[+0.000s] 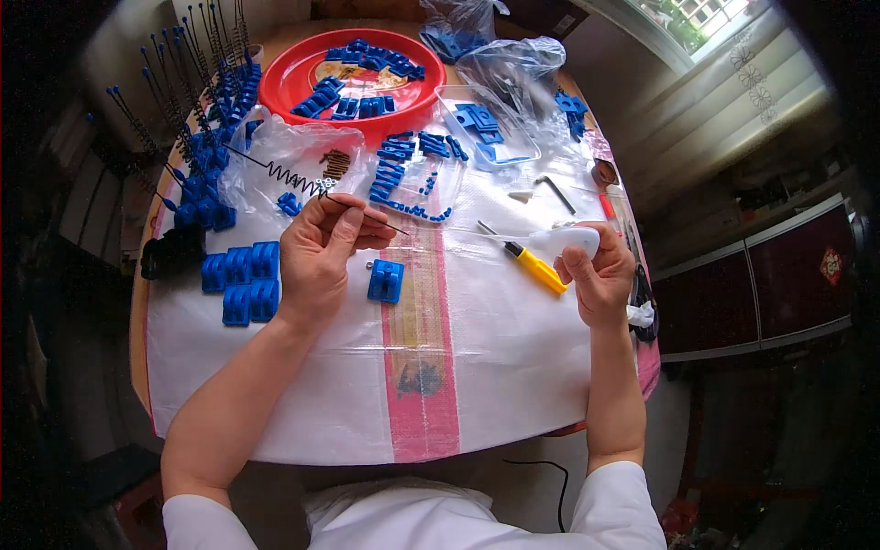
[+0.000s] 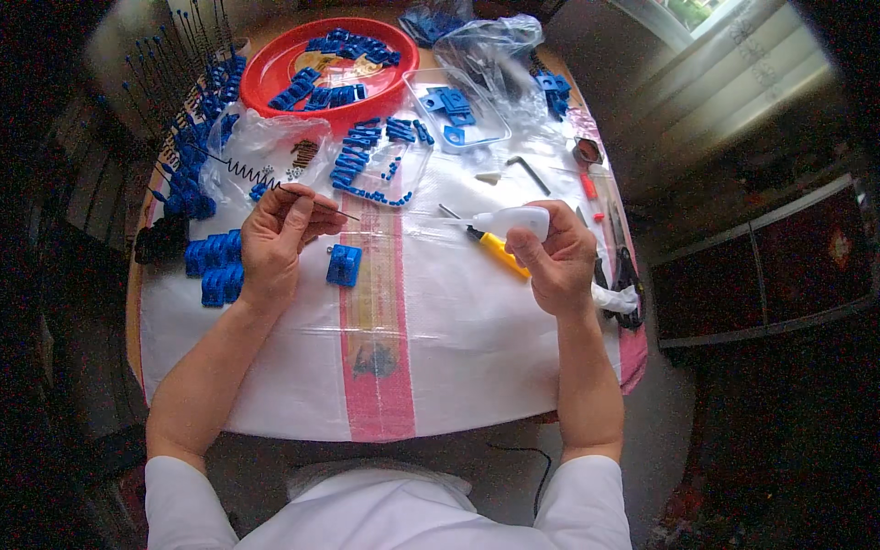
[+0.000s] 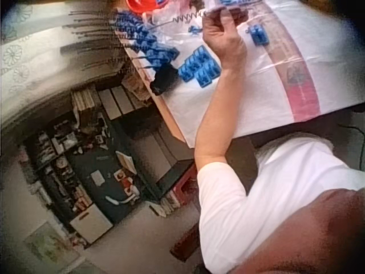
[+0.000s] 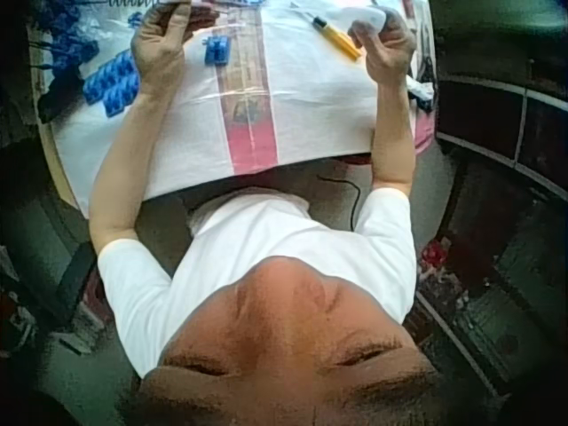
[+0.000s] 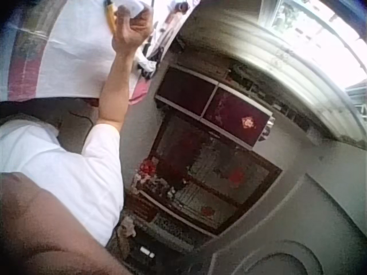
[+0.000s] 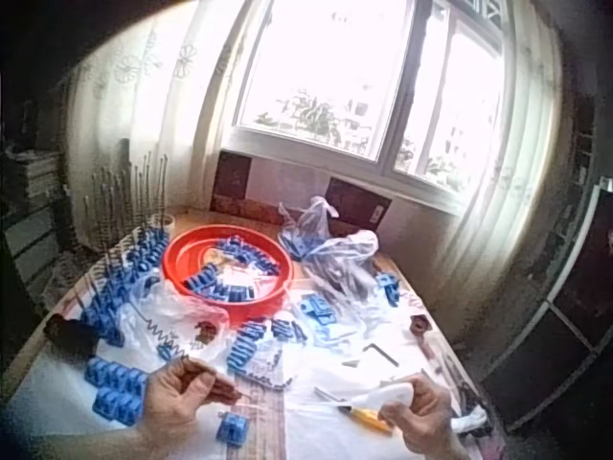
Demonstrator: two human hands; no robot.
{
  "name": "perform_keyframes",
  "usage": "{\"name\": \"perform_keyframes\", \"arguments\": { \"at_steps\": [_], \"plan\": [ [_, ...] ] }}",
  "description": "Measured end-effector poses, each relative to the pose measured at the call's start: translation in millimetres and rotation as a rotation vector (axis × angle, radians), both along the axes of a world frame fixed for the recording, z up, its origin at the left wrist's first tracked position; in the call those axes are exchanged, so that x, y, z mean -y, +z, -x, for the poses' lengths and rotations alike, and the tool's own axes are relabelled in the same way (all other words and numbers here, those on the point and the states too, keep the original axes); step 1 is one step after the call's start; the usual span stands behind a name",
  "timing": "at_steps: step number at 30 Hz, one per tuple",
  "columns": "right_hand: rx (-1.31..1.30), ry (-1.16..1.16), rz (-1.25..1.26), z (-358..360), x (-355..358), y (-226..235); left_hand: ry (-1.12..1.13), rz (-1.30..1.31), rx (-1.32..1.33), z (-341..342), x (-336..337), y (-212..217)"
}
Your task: The recorder is cleaning and assembling small blue components onto a spring-like wire structure.
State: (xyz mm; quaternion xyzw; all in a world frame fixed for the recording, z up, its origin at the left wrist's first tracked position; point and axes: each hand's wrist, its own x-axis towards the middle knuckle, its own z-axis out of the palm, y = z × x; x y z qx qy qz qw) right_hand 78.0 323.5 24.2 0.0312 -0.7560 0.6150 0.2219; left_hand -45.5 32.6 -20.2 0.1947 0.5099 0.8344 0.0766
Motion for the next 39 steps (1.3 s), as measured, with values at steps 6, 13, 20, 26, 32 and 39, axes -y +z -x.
{"name": "perform_keyframes", "arguments": {
  "at_steps": [6,13,20,26,32,39],
  "plan": [
    [0.003,-0.011,-0.004,-0.3,-0.4,-0.5,0.001,-0.002,0.008,0.0,-0.5,0.2],
    [-0.005,-0.015,-0.018,-0.6,-1.3,-1.3,-0.002,0.021,-0.004,1.0,-0.1,-1.6],
    [-0.003,-0.001,-0.011,-0.6,-0.7,-0.5,-0.005,0.031,0.007,0.0,1.4,0.1],
    [-0.003,-0.015,-0.015,-0.4,0.6,-1.1,-0.006,0.027,0.009,-0.2,1.0,0.1],
    [0.001,-0.019,0.015,-0.9,0.9,-0.8,-0.029,0.001,0.052,1.2,1.0,-0.7],
    [-0.015,-0.001,0.004,-0.1,1.7,-1.2,-0.026,0.003,0.071,2.1,2.7,-0.5]
  ]
}}
